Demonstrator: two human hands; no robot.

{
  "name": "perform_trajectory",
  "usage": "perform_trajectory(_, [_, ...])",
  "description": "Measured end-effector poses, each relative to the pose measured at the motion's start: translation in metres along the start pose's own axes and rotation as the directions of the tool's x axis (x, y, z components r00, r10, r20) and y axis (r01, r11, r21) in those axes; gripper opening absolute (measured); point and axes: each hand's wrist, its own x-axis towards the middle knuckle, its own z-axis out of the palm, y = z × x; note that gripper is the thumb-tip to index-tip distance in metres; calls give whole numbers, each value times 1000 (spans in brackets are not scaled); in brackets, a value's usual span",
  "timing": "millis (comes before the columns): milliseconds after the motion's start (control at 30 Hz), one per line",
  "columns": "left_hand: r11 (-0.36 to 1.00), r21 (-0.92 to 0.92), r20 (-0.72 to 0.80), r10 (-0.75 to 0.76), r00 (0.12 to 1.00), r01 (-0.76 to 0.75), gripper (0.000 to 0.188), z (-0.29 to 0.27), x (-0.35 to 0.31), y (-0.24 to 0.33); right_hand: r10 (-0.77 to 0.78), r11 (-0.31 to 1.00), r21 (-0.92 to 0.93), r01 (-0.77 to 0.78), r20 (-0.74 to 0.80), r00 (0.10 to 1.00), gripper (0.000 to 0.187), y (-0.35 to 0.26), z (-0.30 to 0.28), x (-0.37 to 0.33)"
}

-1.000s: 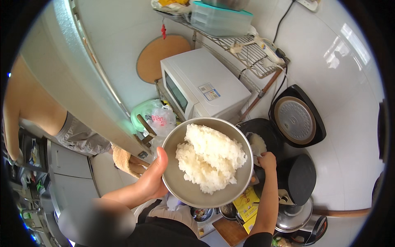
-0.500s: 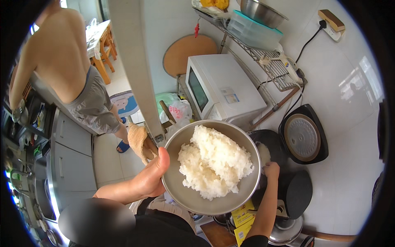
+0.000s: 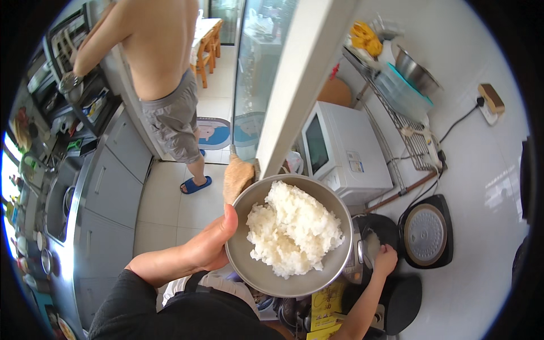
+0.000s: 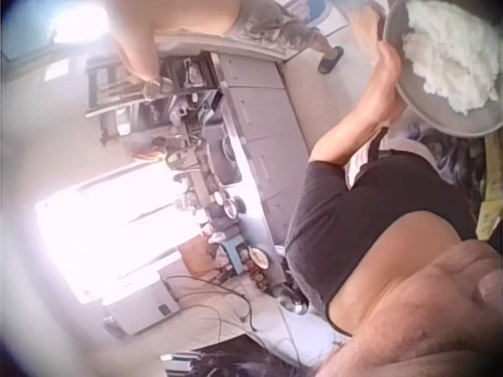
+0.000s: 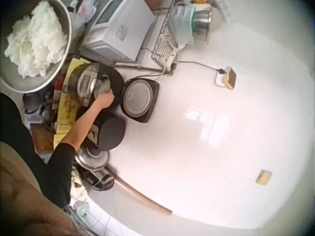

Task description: The person washes a metal bowl and a wooden cutting board at the sink, then scoops cooked rice from a rice cooker into the bowl and places it on the counter. A second person briefly appears in the background.

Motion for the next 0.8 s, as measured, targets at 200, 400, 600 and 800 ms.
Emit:
perform_trajectory(200, [995, -80, -77, 46, 996, -53, 78, -29, -44, 18, -108, 862, 446, 239, -299, 948, 14, -70, -48, -76])
perform_trajectory(400, [983, -117, -305, 99, 947, -141, 73, -88, -95, 33, -51, 756, 636, 156, -181, 982, 31, -124, -30, -140])
perform_trajectory(600, [956, -117, -584, 152, 797, -268, 64, -174, -180, 68, -116, 638, 738, 221, -191, 975, 21, -234, -37, -205])
perform_trajectory(800, [849, -71, -800, 265, 538, -524, 56, -281, -293, 61, -406, 723, 541, 430, -172, 898, 26, -335, -66, -270])
